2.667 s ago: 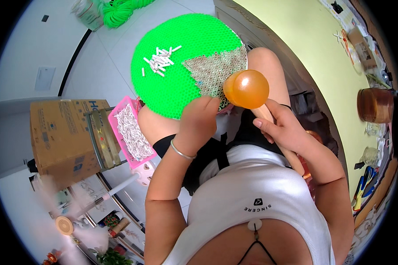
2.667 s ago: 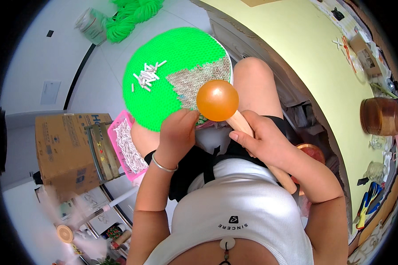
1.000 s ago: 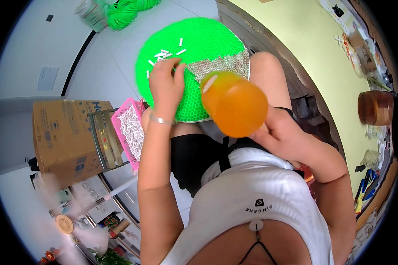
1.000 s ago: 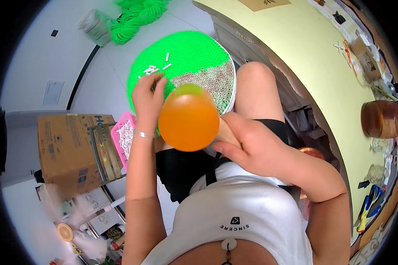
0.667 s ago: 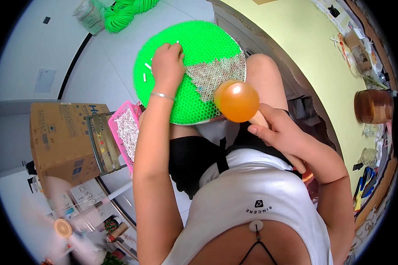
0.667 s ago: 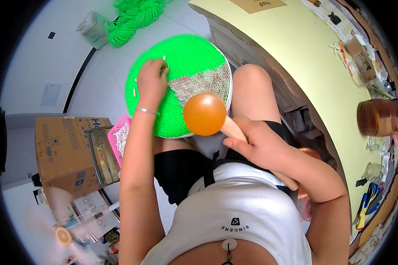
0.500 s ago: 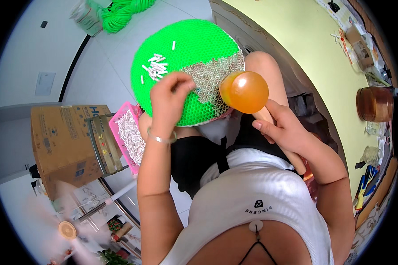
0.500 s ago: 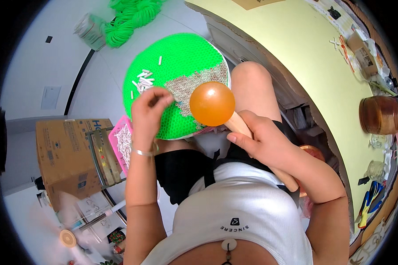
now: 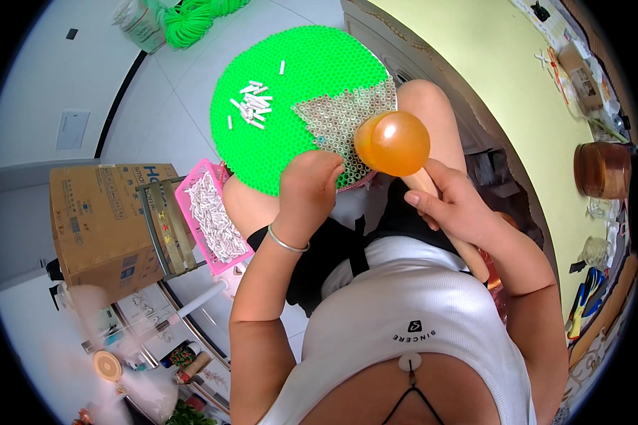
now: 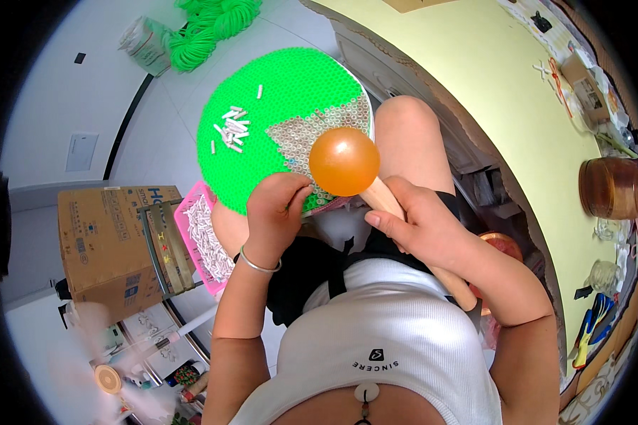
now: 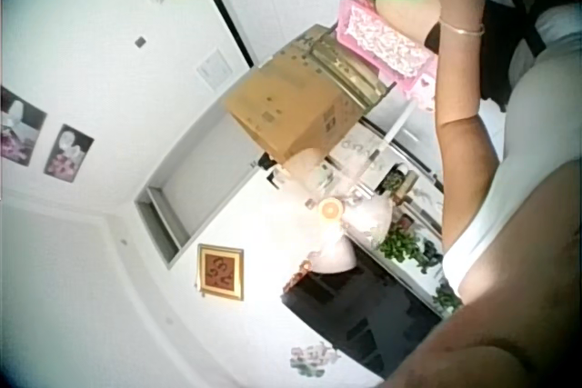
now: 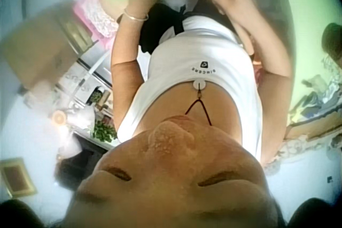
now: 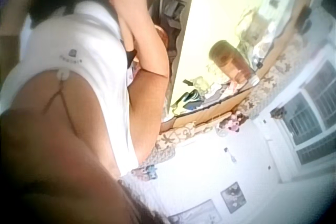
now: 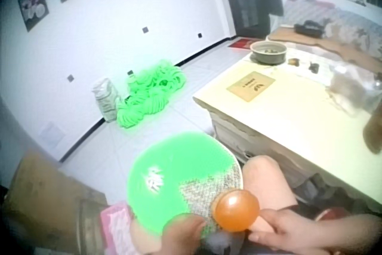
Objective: The person inserts small white cylindrical objects into the holes of a green honeycomb board resting on their lap. They use a wooden mallet to tap the objects into place, occasionally picking up more from a pink basket nearby.
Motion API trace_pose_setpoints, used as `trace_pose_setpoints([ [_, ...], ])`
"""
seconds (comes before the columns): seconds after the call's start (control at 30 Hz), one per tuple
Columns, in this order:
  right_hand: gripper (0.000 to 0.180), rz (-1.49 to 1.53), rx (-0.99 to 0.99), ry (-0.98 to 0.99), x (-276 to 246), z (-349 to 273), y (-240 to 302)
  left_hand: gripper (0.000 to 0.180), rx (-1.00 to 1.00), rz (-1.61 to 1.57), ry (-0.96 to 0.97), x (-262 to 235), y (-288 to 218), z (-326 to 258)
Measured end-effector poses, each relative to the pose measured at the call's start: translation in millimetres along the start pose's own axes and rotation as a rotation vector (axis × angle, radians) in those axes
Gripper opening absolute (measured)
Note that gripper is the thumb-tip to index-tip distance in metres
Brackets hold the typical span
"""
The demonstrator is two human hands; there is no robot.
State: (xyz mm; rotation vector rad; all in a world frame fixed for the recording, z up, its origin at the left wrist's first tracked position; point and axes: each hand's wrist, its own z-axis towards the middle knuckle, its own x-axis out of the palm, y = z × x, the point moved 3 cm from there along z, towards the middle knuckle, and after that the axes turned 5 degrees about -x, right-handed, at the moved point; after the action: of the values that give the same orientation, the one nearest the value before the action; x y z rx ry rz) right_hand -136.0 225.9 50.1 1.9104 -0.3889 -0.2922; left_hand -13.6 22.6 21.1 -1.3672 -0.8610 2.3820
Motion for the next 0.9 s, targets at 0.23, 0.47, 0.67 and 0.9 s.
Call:
trace_pose_setpoints([
  [0.23, 0.036, -0.245, -0.34, 0.037, 14.8, -1.2, 41.0, 0.019, -0.244, 0.144, -0.184, -31.2, 56.9, 79.4],
  [0.47, 0.037, -0.439, -0.138, 0.098, 13.6, 20.6, 25.4, 0.019, -0.189, 0.576, -0.069, 4.2, 122.3, 144.0],
  [0.67, 0.028, 0.004, 0.001, -0.033, -5.0, 0.8, 16.3, 0.011, -0.252, 0.009, -0.024, -30.2, 56.9, 90.1],
  [0.9, 0.025, 0.047, 0.037, -0.078, -9.5, 3.3, 14.0, 0.014, -0.164, -0.073, 0.194, -21.5, 3.9, 21.5],
])
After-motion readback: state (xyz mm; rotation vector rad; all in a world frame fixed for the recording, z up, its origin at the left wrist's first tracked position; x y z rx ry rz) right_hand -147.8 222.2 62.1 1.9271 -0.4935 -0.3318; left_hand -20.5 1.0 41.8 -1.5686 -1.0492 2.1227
